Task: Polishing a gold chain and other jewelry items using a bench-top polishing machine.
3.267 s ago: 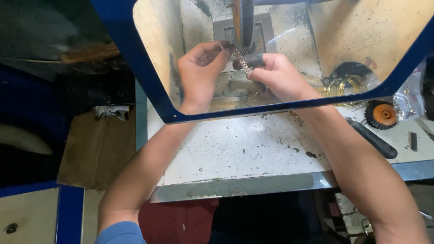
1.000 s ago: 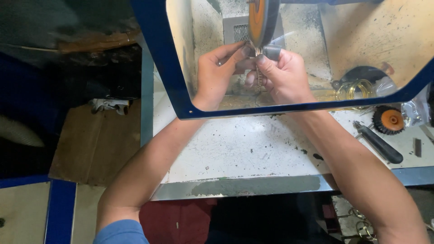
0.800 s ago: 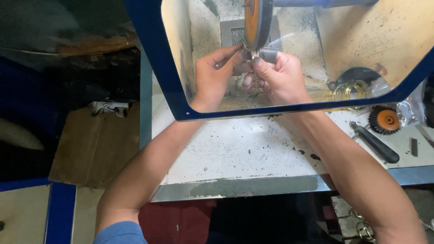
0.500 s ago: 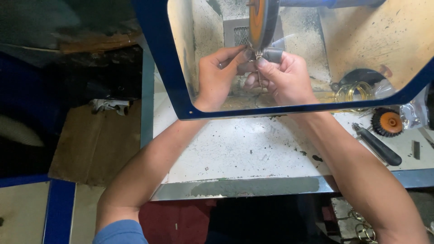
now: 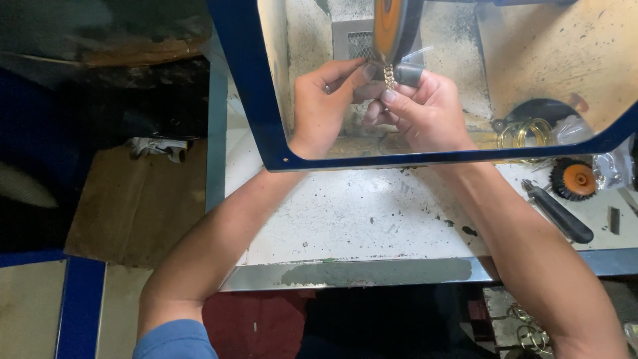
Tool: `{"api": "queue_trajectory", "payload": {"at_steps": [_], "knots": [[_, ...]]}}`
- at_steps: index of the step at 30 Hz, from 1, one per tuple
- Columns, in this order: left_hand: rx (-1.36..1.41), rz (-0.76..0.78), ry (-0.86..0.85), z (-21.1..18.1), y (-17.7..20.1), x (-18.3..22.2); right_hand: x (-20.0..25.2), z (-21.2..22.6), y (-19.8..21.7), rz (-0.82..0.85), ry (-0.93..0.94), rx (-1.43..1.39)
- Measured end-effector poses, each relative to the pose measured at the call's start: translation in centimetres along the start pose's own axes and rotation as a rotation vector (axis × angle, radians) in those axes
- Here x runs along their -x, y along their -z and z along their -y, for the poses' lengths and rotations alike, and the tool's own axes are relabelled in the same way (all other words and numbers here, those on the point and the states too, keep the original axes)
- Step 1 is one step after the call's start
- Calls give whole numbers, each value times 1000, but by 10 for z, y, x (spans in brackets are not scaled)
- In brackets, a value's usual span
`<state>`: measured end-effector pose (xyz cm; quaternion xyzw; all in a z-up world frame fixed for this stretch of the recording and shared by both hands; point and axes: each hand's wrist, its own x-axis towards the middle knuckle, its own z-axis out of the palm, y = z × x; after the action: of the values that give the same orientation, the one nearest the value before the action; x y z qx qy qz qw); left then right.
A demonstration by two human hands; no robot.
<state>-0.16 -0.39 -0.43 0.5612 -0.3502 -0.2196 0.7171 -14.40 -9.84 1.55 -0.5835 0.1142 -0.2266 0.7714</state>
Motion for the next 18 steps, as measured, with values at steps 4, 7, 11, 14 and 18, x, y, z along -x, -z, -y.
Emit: {"api": "queue_trajectory", "payload": {"at_steps": [4,7,11,14,18], "knots": [[-2,-13,29,-1,0,-1,-3,-4,1,-9,10,2],[-3,-5,15,2,1,-1,-3,-3,1,9,18,6],[11,12,-1,1,1,-1,-2,-2,2,30,17,-10],[51,41,32,2,3,-2,-2,-4,4,42,27,16],[127,97,53,5,6,-4,-2,-4,9,41,-5,22]]}}
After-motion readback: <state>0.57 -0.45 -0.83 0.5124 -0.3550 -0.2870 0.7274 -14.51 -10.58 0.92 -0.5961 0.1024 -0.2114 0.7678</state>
